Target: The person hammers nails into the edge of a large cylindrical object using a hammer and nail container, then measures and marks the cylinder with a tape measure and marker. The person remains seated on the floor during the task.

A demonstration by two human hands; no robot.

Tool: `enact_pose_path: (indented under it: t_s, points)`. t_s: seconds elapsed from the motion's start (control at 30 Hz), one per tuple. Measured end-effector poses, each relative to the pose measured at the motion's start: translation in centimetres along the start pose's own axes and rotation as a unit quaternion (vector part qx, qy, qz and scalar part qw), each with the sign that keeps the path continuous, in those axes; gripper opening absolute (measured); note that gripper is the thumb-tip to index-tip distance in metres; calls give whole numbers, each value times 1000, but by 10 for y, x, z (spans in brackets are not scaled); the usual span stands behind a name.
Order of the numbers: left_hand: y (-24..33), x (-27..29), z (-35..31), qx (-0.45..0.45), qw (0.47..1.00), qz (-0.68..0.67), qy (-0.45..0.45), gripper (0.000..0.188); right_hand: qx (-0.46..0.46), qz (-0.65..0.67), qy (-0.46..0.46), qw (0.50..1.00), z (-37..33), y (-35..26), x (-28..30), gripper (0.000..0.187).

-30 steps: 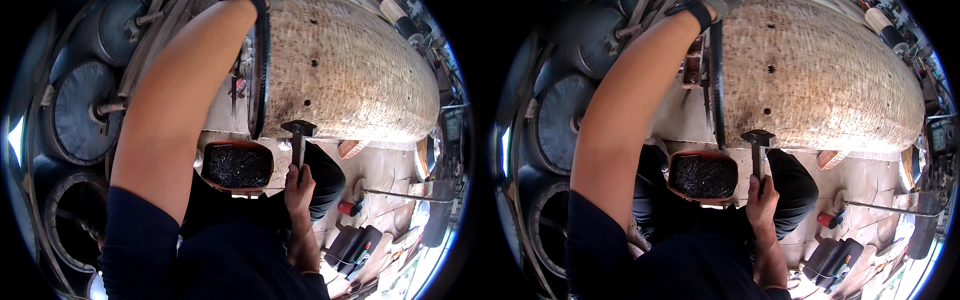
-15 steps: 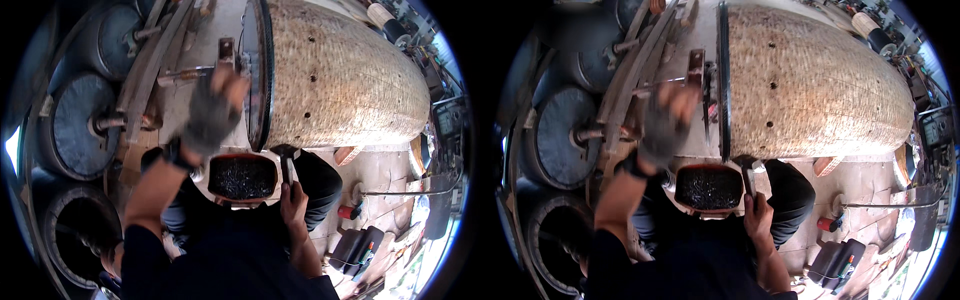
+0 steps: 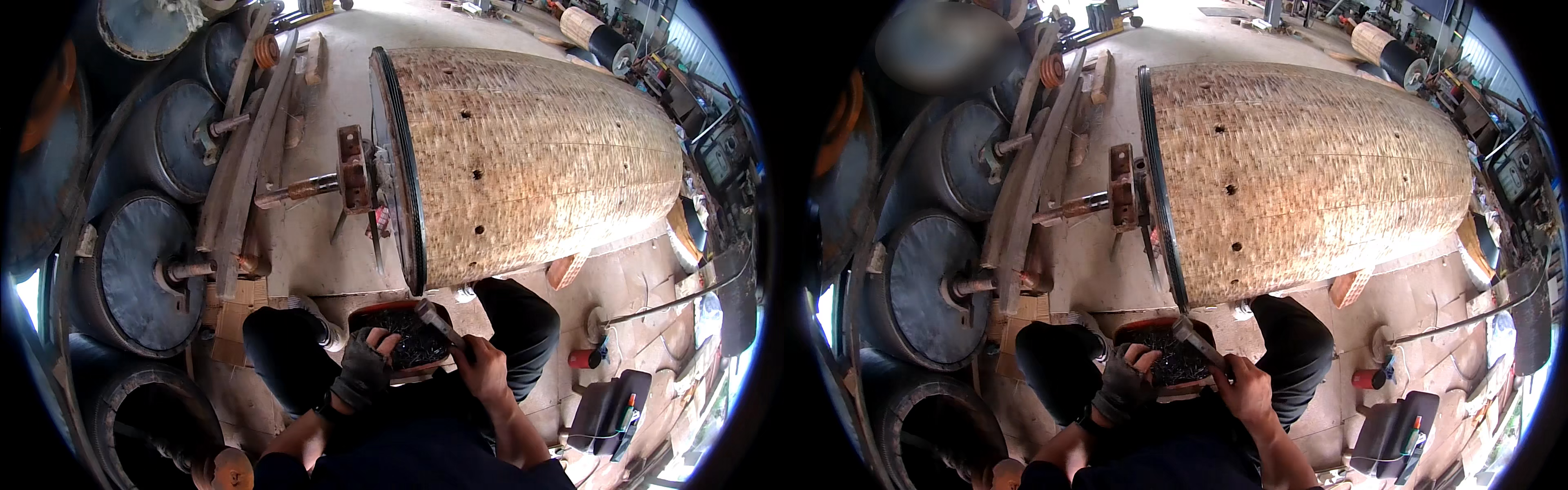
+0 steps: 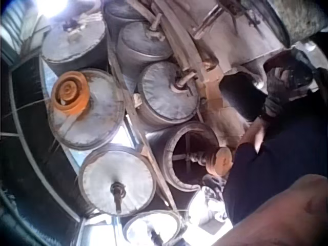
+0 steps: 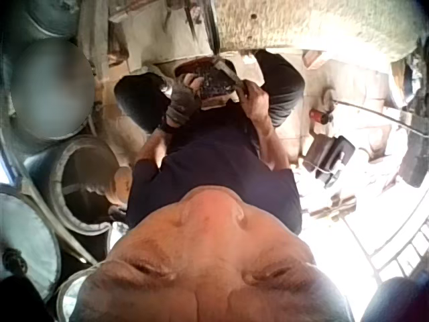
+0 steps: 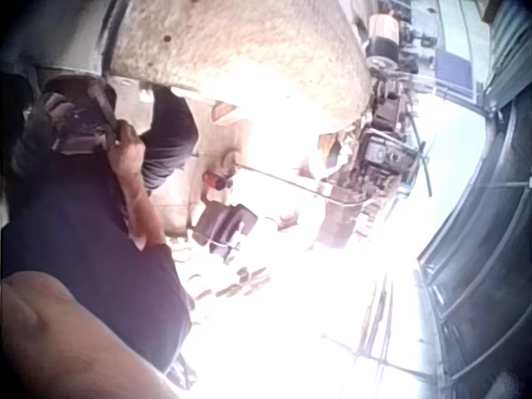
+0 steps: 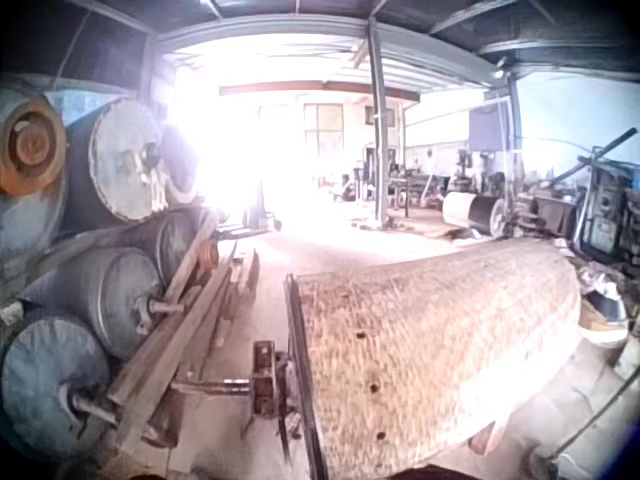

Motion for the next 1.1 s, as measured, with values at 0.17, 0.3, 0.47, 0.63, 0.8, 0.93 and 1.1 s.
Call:
enact_pose_path:
  t_s: [0.17,0.3,0.47,0.63,0.8,0.93,1.1]
  points:
    - [7,16,-8,56,995,30,71,52,64,-13,-29,997,2,5,0,30]
    - [7,33,-27,54,985,106,126,44,85,-86,-84,989,1,18,0,44]
    - [23,87,-100,180,958,78,209,17,90,-157,-271,946,29,-5,16,48]
    - [44,70,-204,409,840,154,321,14,368,-55,-123,920,67,-73,23,34]
    - [66,33,-326,540,757,293,221,32,296,52,-175,937,54,-120,10,30]
    - [62,1,-439,707,568,123,403,28,444,81,-148,880,39,-138,2,29]
    - [58,17,-482,690,516,129,490,49,323,80,-166,928,22,-126,1,23]
Point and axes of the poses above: each hand's wrist, its own z-axis towards the middle knuckle, its own x-axis out of the back of the hand, y = z × x, the point moved 2 cm from there along z, towards the middle knuckle, and after that the axes turned 1 degree about -x, right-handed, at the moved point
